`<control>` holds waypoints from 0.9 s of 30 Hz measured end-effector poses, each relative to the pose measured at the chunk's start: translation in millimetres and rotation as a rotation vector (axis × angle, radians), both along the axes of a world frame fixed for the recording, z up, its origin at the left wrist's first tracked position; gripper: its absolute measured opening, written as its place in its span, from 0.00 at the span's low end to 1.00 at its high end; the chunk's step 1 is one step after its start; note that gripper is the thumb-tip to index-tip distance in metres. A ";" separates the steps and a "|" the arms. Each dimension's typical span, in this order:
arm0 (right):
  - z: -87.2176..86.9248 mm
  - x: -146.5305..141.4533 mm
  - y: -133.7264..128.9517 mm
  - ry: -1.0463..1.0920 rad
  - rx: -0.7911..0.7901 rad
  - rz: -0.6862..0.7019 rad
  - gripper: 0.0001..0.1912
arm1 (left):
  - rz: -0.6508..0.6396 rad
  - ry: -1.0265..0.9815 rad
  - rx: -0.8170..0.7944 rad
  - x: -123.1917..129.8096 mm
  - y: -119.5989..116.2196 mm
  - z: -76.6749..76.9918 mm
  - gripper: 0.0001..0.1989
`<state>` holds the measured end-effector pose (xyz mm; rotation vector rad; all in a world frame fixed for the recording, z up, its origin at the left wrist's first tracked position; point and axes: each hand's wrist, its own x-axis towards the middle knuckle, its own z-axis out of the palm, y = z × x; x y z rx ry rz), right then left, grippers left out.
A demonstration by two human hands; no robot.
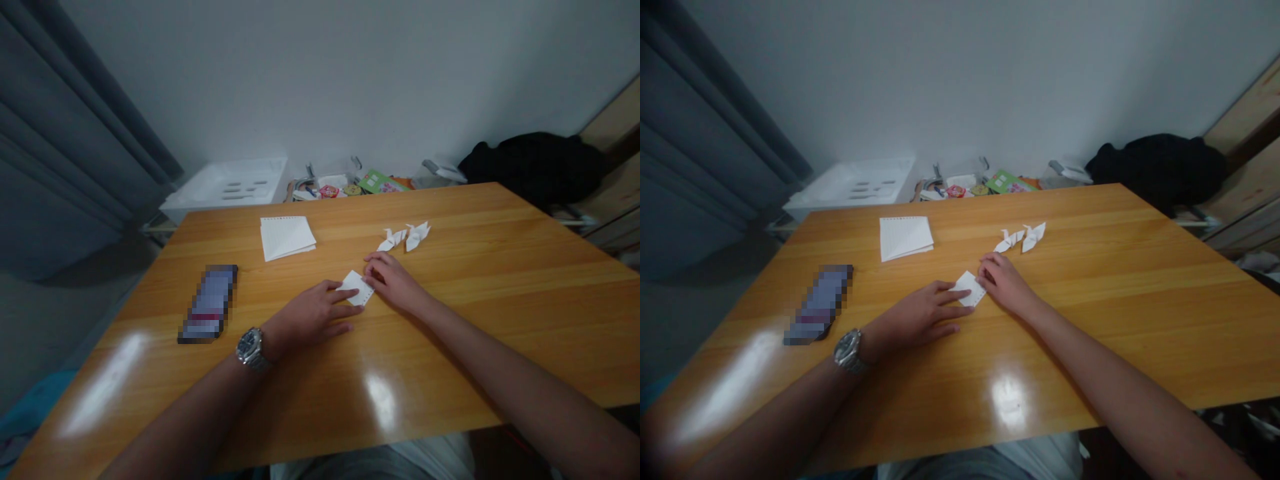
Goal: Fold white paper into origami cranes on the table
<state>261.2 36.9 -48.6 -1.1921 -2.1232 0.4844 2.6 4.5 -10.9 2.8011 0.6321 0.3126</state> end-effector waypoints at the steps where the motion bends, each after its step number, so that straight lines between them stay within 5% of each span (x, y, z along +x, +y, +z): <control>1: -0.3 0.2 0.0 0.000 0.000 -0.002 0.04 | -0.005 0.000 0.011 0.1 0.4 -0.4 0.20; 17: 0.7 1.4 -0.8 -0.005 0.022 0.021 0.03 | 0.222 -0.083 0.067 0.7 8.0 -6.8 0.14; 27: 0.4 2.2 -0.7 -0.011 0.033 0.021 0.03 | 0.164 -0.080 0.120 -0.7 10.6 -11.6 0.15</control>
